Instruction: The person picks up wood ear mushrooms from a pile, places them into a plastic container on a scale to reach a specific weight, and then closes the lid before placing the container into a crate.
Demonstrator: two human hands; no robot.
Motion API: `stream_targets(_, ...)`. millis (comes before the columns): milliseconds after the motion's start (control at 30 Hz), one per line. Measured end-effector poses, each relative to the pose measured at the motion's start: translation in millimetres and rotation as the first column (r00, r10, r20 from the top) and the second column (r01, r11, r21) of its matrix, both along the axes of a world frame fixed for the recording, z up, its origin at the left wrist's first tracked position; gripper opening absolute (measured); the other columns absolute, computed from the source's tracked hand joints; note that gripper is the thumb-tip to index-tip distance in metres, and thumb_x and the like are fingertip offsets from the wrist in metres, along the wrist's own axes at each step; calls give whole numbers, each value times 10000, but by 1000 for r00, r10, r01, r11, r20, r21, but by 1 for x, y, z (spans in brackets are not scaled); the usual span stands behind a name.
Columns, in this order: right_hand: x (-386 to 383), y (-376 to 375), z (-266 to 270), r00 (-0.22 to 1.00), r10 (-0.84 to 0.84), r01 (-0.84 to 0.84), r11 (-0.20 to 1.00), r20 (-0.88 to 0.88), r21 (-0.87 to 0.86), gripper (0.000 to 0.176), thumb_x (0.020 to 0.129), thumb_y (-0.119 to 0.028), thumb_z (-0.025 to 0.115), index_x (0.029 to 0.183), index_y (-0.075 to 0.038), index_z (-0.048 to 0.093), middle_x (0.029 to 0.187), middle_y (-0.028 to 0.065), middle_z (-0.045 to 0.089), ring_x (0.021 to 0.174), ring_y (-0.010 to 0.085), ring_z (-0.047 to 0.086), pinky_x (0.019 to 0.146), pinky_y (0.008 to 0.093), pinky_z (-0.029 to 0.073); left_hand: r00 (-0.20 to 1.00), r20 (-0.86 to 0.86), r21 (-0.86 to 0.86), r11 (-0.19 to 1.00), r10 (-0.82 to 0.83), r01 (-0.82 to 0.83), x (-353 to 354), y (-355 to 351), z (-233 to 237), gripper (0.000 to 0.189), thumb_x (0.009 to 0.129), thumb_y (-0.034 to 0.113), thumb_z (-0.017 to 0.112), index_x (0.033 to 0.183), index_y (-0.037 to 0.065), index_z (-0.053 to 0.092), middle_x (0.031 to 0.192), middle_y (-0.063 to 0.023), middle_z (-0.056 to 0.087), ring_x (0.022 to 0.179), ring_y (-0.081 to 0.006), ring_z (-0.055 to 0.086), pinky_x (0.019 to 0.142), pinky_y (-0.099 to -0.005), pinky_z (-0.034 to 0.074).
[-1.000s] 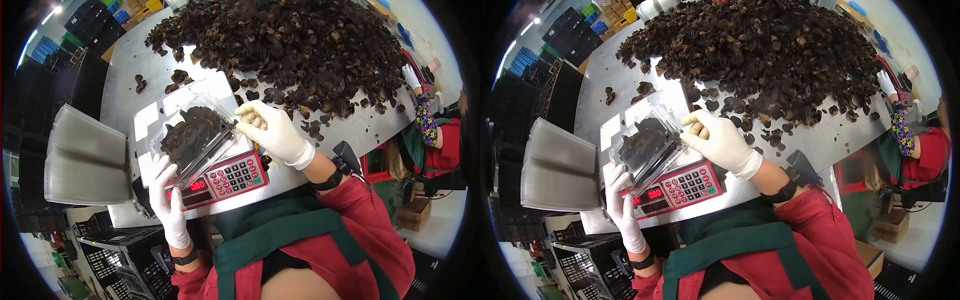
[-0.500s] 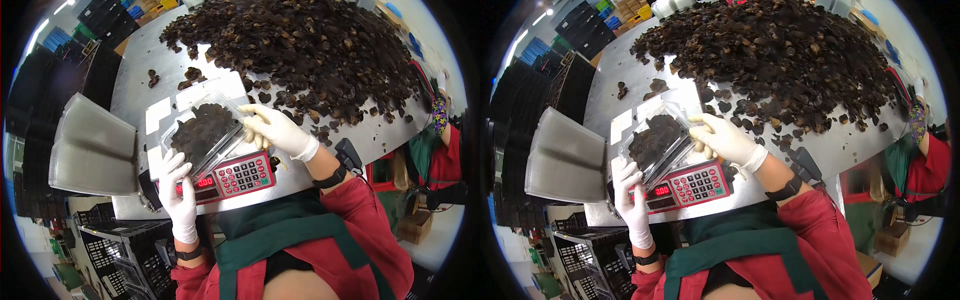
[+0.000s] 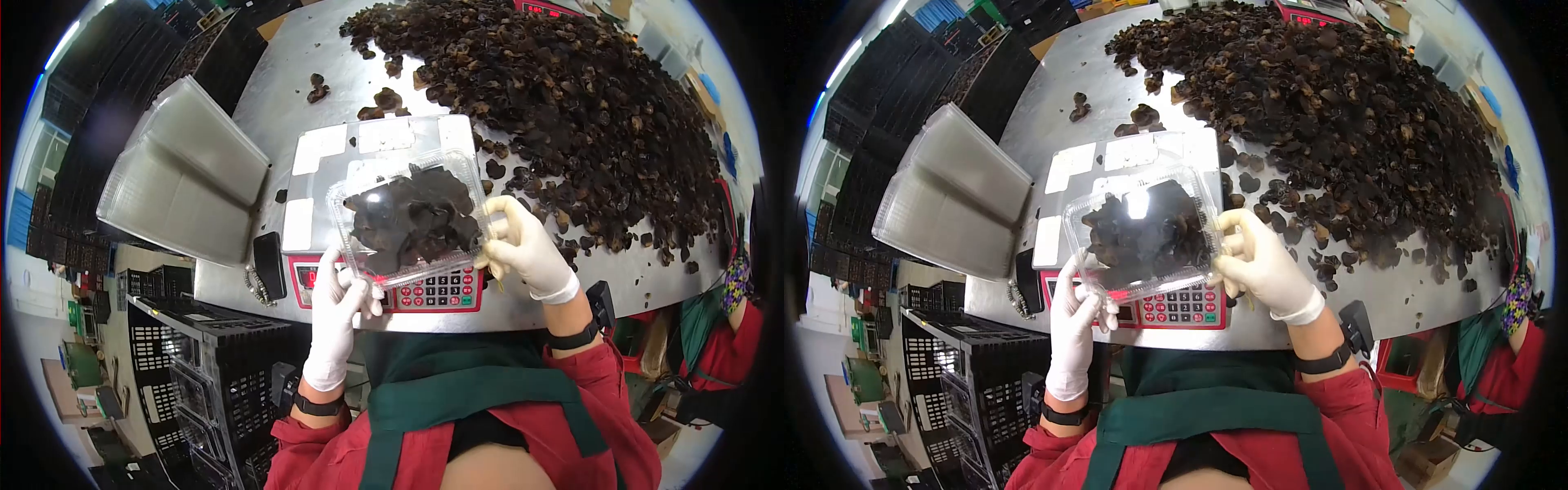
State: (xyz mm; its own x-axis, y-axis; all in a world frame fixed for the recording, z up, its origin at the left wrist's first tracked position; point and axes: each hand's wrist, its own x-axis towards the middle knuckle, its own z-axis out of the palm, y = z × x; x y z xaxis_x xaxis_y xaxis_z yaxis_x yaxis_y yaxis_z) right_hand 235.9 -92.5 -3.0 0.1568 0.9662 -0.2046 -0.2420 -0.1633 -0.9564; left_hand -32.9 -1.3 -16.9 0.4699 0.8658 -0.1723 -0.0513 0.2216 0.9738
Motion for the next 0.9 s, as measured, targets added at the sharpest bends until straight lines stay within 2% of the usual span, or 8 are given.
stream_targets(500,1,-15,3,998,-42,45,996,50,-71,405,906,-42,593,1279,-6,439,799,66,631,563,96,569,515,221,455,999,47,-18,1000,8,-7,5,-20,0,729,936,41,560,1562,52,186,790,-46,649,637,-119,614,609,-231,507)
stream_targets(633,6,-13,-4,1000,-16,17,997,15,-78,458,921,-95,617,1333,1,442,871,71,663,623,86,586,573,213,467,996,85,92,995,34,-42,5,-19,-8,806,909,-9,586,1570,49,128,862,-38,635,717,-103,612,693,-228,505)
stream_targets(700,-3,-12,-6,884,-183,177,983,430,55,570,889,-194,690,1375,-9,457,1091,126,665,863,179,639,761,283,503,996,88,131,991,-6,-6,4,-18,-8,790,915,-12,614,1555,11,150,888,-22,627,746,-75,595,735,-216,490)
stream_targets(733,-5,-9,-2,884,-177,171,984,433,53,570,889,-194,690,1375,-9,457,1091,126,665,863,179,639,761,283,503,996,91,128,992,0,-12,5,-17,-7,790,915,-12,614,1555,11,150,888,-22,627,746,-75,595,735,-216,490)
stream_targets(767,-6,-6,7,571,-308,124,949,761,290,637,849,-242,728,1386,-24,464,1187,143,623,999,240,600,856,342,477,996,72,127,990,48,-57,5,-15,-6,751,922,-11,619,1541,5,195,870,-19,628,741,-69,592,727,-215,489)
stream_targets(800,-9,-4,16,141,-460,-30,883,876,469,705,809,-290,766,1398,-40,471,1283,160,581,1136,301,561,952,402,450,994,53,126,987,95,-101,7,-14,-5,712,928,-11,624,1526,-2,239,853,-16,628,736,-62,589,719,-213,488)
stream_targets(833,-16,-2,26,158,-385,-93,911,910,401,789,724,-342,812,1390,-64,492,1368,195,510,1248,381,473,1056,463,367,990,50,115,983,135,-140,9,-14,-3,620,925,-12,642,1468,-8,341,815,-8,624,725,-55,587,701,-209,485)
stream_targets(900,-38,13,38,178,-328,-239,900,928,364,768,718,-377,804,1365,-73,523,1373,190,519,1269,366,475,1076,478,352,986,69,103,982,152,-159,11,-14,-7,573,924,-15,640,1431,-5,374,810,-8,623,717,-59,587,693,-210,486)
